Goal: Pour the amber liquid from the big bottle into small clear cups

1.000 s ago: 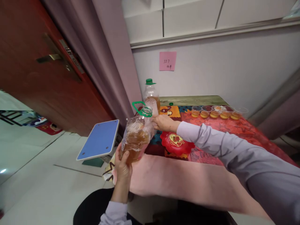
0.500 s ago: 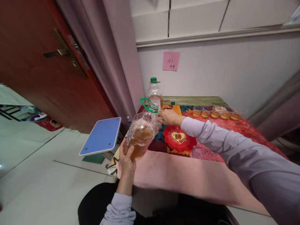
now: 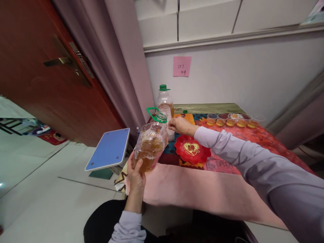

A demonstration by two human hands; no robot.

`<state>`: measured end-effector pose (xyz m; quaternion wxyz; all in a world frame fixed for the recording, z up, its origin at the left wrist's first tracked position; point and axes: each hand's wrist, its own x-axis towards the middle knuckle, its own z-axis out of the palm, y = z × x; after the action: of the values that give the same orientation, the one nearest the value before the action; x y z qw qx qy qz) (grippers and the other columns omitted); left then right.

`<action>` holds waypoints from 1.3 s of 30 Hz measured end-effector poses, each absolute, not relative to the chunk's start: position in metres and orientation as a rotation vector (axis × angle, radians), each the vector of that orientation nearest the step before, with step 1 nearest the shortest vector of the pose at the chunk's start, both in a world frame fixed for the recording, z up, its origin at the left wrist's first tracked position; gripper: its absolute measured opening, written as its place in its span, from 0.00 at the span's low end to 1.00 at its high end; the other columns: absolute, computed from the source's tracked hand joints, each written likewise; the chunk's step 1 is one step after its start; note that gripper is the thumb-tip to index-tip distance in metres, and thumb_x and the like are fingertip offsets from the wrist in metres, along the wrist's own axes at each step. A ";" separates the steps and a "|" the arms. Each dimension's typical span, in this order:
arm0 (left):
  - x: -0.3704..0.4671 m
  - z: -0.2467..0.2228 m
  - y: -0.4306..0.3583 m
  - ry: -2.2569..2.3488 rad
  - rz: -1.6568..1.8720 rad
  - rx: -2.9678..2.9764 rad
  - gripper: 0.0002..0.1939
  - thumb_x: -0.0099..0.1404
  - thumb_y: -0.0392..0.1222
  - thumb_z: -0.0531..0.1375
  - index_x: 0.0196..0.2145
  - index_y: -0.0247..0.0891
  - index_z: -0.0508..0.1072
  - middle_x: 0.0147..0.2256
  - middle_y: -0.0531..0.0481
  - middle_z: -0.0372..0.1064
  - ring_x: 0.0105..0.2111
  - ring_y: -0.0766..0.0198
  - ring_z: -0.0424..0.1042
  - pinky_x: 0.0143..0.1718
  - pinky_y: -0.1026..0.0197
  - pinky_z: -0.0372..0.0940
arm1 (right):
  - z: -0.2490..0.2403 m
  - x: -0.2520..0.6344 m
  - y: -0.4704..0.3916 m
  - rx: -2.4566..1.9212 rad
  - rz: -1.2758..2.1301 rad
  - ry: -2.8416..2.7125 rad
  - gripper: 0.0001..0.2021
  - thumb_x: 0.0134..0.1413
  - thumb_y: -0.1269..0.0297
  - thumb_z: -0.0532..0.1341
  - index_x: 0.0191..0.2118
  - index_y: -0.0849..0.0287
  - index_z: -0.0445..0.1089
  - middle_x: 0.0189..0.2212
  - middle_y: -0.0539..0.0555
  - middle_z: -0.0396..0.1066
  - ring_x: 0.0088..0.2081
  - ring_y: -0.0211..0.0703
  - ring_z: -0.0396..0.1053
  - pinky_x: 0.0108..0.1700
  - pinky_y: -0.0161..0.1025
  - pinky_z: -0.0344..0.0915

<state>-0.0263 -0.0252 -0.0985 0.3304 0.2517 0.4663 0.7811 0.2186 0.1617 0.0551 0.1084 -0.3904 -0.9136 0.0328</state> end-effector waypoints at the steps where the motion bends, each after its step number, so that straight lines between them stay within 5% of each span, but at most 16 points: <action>1: -0.027 -0.098 -0.025 1.216 2.041 0.658 0.36 0.54 0.48 0.77 0.60 0.47 0.77 0.59 0.44 0.76 0.59 0.49 0.75 0.64 0.47 0.67 | 0.055 0.219 0.162 -1.141 0.106 -2.681 0.10 0.69 0.68 0.63 0.45 0.60 0.84 0.43 0.61 0.85 0.43 0.48 0.80 0.45 0.36 0.66; 16: -0.024 -0.095 -0.025 1.199 2.047 0.651 0.36 0.53 0.48 0.77 0.60 0.46 0.77 0.60 0.44 0.75 0.59 0.50 0.75 0.63 0.47 0.67 | 0.050 0.222 0.161 -1.066 0.211 -2.647 0.10 0.66 0.75 0.63 0.45 0.61 0.83 0.46 0.60 0.85 0.46 0.47 0.80 0.47 0.36 0.65; 26: -0.025 -0.098 -0.025 1.224 2.040 0.685 0.37 0.55 0.50 0.77 0.61 0.46 0.76 0.61 0.43 0.75 0.58 0.49 0.76 0.63 0.45 0.68 | 0.045 0.222 0.165 -1.096 0.230 -2.601 0.06 0.67 0.69 0.66 0.43 0.61 0.83 0.41 0.59 0.84 0.41 0.47 0.78 0.41 0.36 0.62; 32: -0.025 -0.097 -0.025 1.216 2.042 0.679 0.36 0.55 0.48 0.77 0.61 0.46 0.76 0.61 0.42 0.75 0.59 0.48 0.76 0.63 0.45 0.68 | 0.048 0.223 0.168 -1.082 0.279 -2.552 0.02 0.61 0.72 0.70 0.39 0.61 0.81 0.38 0.55 0.83 0.38 0.42 0.76 0.40 0.34 0.61; 39: -0.027 -0.099 -0.024 1.205 2.042 0.682 0.36 0.55 0.49 0.77 0.60 0.46 0.76 0.61 0.41 0.75 0.59 0.48 0.75 0.63 0.45 0.67 | 0.048 0.225 0.172 -1.062 0.293 -2.455 0.11 0.52 0.71 0.75 0.40 0.60 0.77 0.38 0.54 0.80 0.37 0.42 0.73 0.40 0.34 0.60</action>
<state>-0.0267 -0.0242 -0.0989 0.3309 0.2608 0.4608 0.7812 0.2245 0.1723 0.0477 0.2234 -0.3848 -0.8892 0.1062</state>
